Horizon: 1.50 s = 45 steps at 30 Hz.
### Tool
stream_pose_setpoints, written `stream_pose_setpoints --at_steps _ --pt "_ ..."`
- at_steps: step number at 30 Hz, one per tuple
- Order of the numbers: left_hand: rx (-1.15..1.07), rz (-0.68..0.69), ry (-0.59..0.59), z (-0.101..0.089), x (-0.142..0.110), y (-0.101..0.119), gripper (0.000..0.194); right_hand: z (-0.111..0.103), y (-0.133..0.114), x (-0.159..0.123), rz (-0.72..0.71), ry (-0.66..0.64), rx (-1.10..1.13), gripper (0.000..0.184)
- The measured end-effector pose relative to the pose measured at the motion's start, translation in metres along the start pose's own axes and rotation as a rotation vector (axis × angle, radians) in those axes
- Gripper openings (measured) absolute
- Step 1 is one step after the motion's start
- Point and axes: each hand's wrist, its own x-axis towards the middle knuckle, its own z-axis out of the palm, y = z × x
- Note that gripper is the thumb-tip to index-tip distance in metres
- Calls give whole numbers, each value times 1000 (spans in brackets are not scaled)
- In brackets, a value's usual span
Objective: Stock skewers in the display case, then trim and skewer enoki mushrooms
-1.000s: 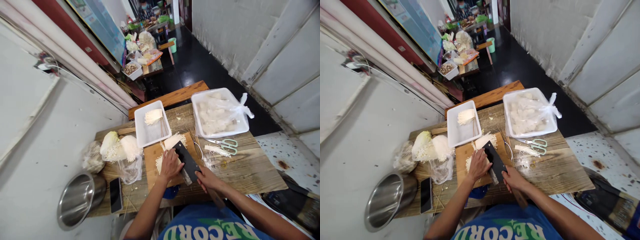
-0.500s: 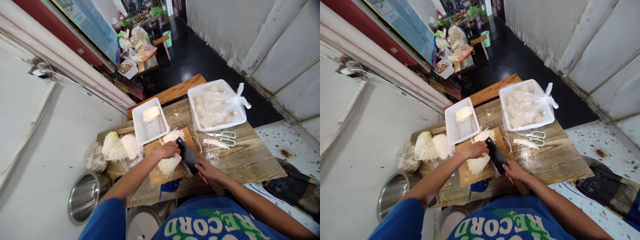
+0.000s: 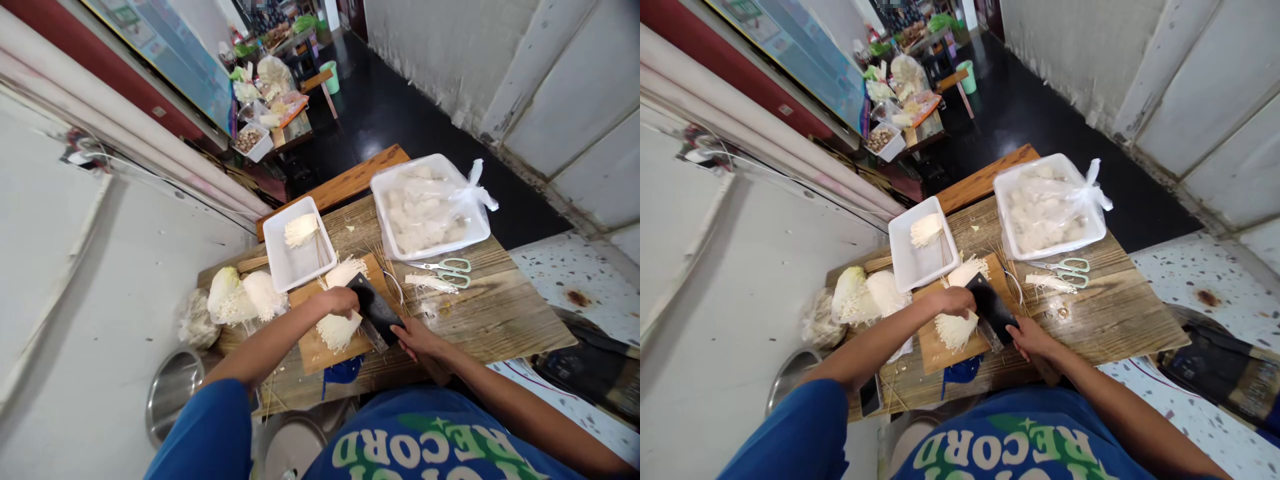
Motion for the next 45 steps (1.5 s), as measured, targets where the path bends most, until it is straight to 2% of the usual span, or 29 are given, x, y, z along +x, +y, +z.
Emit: stream_pose_setpoints --at_steps 4,8,13,18,26,32,35,37,39,41,45 --pt "-58 34 -120 -13 1 7 25 -1 0 0 -3 -3 -2 19" --pt "-119 63 -220 -28 -2 12 19 -1 -2 -2 -10 -1 -17 18" --pt "-165 22 -234 -42 -26 7 25 -4 -1 -2 -19 11 -16 19" --pt "-332 -39 -177 -55 -72 3 30 -4 4 2 -23 3 -25 20" --pt "-452 -88 -78 -98 -170 25 23 -5 3 3 10 -6 -10 19" --pt "-550 27 -1 -124 -231 36 23 -6 2 4 30 -10 -29 16" --pt "-566 12 29 -131 -251 41 23 -5 1 4 25 -20 -30 16" --pt "-531 -53 35 -130 -253 40 23 -5 0 1 19 -21 -16 19" --pt "-470 -124 16 -124 -241 33 23 -6 -1 -5 -5 -20 3 23" --pt "-401 -193 -13 -115 -215 23 20 -11 0 -14 -48 0 16 29" --pt "-202 -321 -84 -105 -142 5 12 -31 9 -39 -53 118 59 39"
